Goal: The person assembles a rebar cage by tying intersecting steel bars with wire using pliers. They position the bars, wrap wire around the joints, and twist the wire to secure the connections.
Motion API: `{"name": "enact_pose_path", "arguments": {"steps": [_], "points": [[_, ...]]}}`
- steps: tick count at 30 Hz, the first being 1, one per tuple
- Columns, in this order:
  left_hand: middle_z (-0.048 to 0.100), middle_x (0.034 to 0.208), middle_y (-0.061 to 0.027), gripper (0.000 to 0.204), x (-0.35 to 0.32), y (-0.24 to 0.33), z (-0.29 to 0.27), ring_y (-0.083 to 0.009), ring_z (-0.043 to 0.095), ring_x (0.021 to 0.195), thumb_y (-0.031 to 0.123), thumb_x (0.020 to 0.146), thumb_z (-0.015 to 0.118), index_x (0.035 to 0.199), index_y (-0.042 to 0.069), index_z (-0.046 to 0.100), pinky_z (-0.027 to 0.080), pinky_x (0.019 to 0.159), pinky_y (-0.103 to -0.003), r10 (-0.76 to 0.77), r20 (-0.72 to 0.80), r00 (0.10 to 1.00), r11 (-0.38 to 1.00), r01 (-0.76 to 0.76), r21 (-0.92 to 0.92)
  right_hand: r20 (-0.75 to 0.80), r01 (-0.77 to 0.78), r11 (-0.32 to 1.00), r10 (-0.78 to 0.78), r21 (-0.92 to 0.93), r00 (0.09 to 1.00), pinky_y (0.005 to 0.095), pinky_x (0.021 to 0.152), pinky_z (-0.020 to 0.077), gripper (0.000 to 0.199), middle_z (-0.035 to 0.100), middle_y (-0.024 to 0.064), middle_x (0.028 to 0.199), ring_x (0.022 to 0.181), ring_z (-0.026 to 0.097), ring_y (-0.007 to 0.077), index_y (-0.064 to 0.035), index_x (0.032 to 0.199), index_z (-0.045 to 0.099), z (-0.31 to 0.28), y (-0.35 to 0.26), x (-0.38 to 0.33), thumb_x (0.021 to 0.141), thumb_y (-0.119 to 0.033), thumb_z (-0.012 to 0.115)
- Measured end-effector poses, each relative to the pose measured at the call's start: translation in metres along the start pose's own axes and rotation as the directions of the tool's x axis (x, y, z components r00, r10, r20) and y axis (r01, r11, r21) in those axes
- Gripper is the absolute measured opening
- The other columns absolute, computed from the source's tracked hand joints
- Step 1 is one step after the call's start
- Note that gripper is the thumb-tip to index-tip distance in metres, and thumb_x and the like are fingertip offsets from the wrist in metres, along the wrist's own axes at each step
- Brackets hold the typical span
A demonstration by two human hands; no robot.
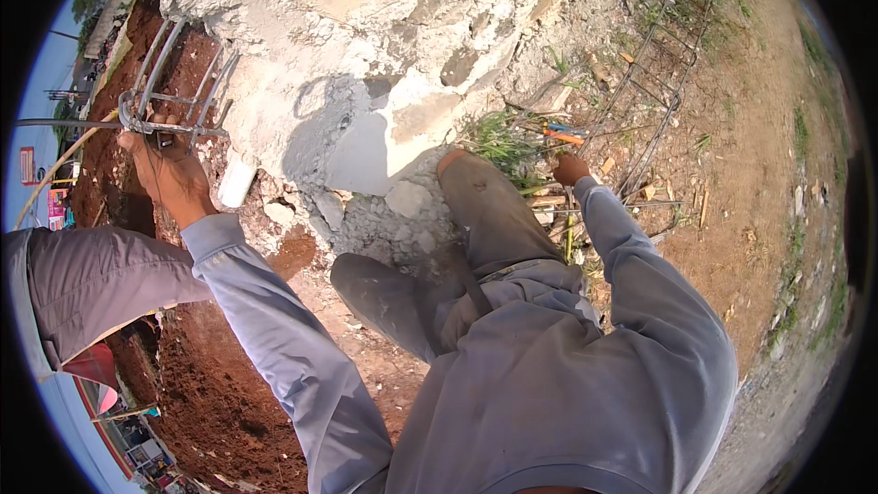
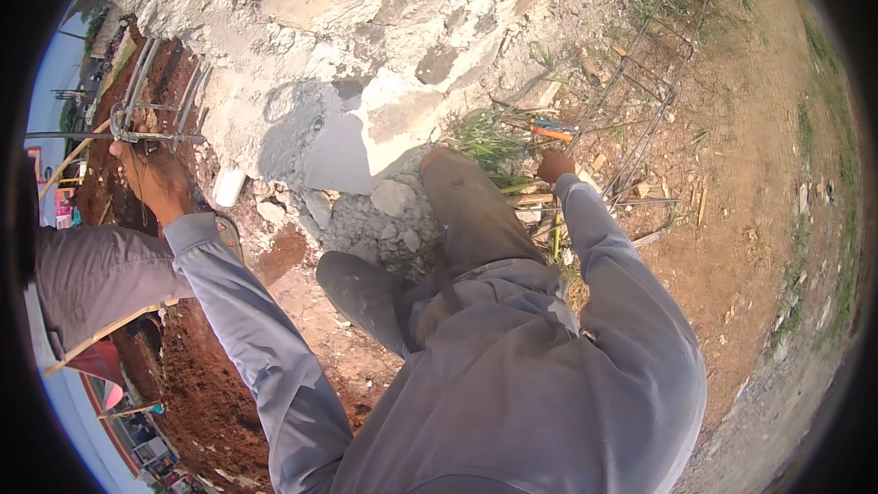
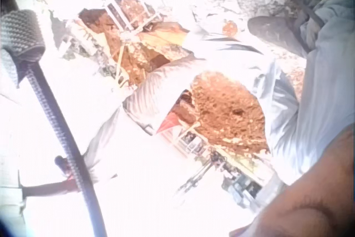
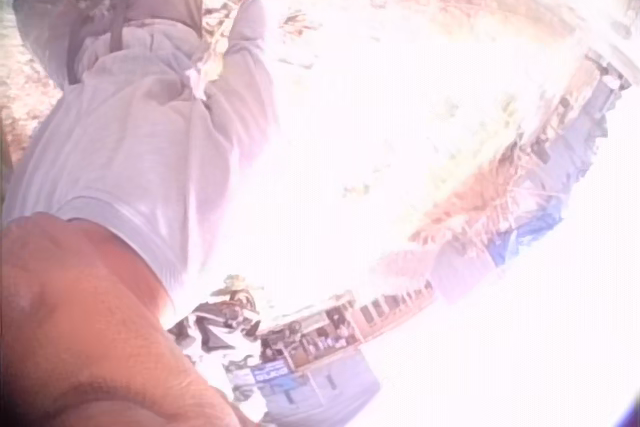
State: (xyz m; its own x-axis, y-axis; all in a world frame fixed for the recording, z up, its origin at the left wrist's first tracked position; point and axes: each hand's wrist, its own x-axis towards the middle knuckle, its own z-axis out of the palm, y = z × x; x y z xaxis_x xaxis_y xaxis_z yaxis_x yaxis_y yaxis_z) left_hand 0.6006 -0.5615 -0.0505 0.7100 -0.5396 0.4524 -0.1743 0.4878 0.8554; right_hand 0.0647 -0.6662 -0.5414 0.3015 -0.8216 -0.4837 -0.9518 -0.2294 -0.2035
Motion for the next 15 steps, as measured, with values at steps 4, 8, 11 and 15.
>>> {"name": "enact_pose_path", "arguments": {"steps": [4,8,11,15], "points": [[0.065,0.094,-0.0082,0.059,0.000,0.002,-0.001,-0.0204,0.061,0.085,0.055,0.089,0.062,0.115,0.002,0.056,0.048,0.075,-0.032,-0.026,0.010,1.000,1.000,0.026,0.004,-0.101,-0.095,0.995,0.093,-0.018,0.991,0.0509,0.107,0.0372,0.054,0.044,0.0158,0.146,0.131,0.045,0.0374,-0.0116,0.143,0.042,0.009,-0.021,0.021,0.090,-0.024,0.048],[0.063,0.095,-0.0068,0.056,-0.002,0.004,-0.002,-0.0198,0.060,0.084,0.057,0.091,0.058,0.115,0.006,0.057,0.048,0.076,-0.033,-0.004,0.022,1.000,0.999,0.003,0.044,-0.055,-0.228,0.961,0.239,0.155,0.969,0.0535,0.104,0.0366,0.049,0.051,0.0157,0.135,0.131,0.045,0.0352,-0.0199,0.139,0.046,0.004,-0.009,0.057,0.090,-0.021,0.051],[0.066,0.092,-0.0065,0.052,-0.004,0.004,-0.002,-0.0187,0.060,0.082,0.055,0.092,0.056,0.116,0.009,0.058,0.049,0.074,-0.035,-0.024,0.023,0.999,0.999,0.023,0.030,-0.141,-0.179,0.984,0.178,0.004,0.974,0.0514,0.102,0.0364,0.037,0.054,0.0152,0.129,0.126,0.048,0.0343,-0.0179,0.132,0.054,-0.010,-0.006,0.059,0.095,-0.020,0.049],[0.065,0.087,-0.0052,0.049,-0.014,0.004,0.008,-0.0182,0.061,0.080,0.053,0.092,0.058,0.112,0.009,0.057,0.048,0.073,-0.035,-0.003,0.032,0.999,1.000,0.003,0.002,-0.287,-0.119,0.954,0.037,-0.274,0.957,0.0473,0.104,0.0330,0.035,0.054,0.0155,0.131,0.128,0.045,0.0332,-0.0126,0.130,0.056,-0.005,0.014,0.066,0.097,-0.018,0.048]]}}
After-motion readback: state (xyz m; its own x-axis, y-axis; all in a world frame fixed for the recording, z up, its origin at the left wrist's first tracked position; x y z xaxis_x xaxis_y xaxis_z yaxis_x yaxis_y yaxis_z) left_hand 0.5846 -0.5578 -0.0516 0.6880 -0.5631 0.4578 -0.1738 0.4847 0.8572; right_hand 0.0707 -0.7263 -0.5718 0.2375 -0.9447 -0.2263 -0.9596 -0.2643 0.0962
